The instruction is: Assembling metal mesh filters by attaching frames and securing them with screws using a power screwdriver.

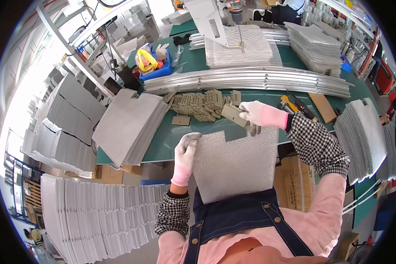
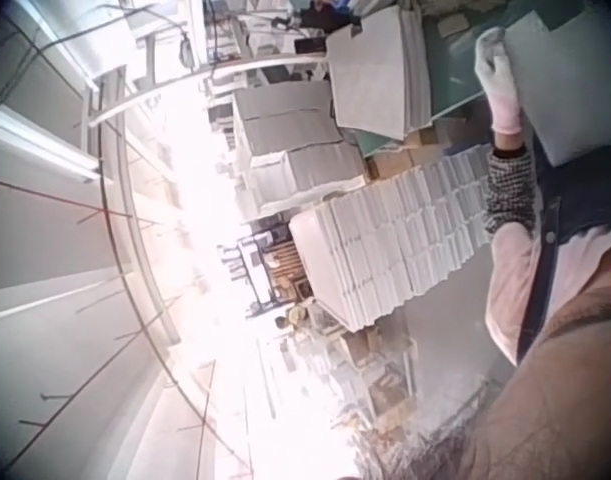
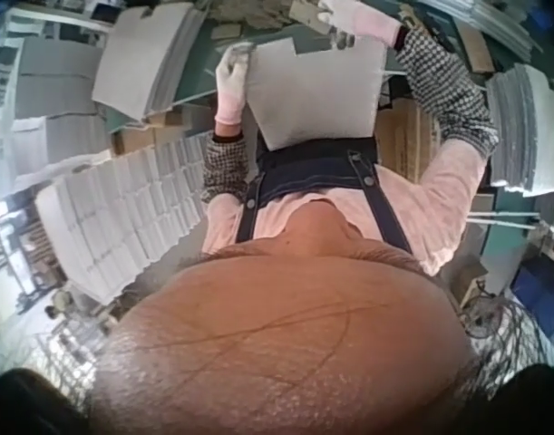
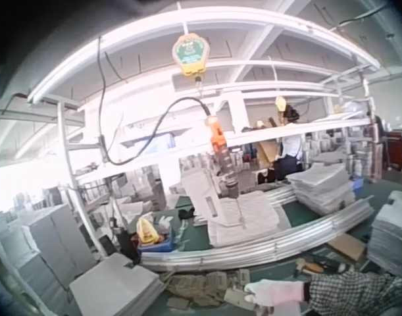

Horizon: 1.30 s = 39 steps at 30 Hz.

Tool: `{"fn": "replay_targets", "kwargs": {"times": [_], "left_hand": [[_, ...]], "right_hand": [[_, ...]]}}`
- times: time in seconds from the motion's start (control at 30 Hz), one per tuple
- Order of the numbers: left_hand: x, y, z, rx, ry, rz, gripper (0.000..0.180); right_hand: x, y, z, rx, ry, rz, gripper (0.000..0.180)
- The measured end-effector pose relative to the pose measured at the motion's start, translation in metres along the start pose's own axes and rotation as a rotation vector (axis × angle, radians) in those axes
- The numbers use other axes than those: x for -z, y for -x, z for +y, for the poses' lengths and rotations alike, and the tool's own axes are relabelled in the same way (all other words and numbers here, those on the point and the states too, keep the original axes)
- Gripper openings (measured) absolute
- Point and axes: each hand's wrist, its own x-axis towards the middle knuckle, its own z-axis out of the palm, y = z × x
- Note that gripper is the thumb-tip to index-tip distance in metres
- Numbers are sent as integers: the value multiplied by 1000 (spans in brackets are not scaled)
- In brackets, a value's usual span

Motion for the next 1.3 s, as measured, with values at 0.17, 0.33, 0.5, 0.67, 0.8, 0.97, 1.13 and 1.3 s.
{"fn": "replay_targets", "kwargs": {"times": [0.17, 0.33, 0.5, 0.67, 0.8, 0.97, 1.13, 1.3], "left_hand": [[14, -14, -24, 45, 236, -83, 49], [17, -28, -48, 51, 305, -136, 54], [20, -45, -53, 130, 456, -201, 63], [-29, -68, 7, -476, -922, -197, 67], [-50, -89, -1, 57, -1036, -466, 39], [-49, -96, -6, 58, -961, -487, 40], [-54, -96, 5, 132, -1001, -544, 45], [-41, -92, -14, -25, -925, -519, 55]], "right_hand": [[10, 4, -1, 64, -58, -160, 35], [14, -10, -3, 26, 76, -259, 31], [4, -31, -3, 31, 378, -220, 19], [-1, -47, 11, 49, 428, -184, 18], [-1, -45, 9, 15, 297, -209, 18], [2, -46, 13, 20, 265, -219, 18], [2, -44, -1, 13, 627, -223, 23], [-2, -69, 10, 211, 952, -145, 28]]}}
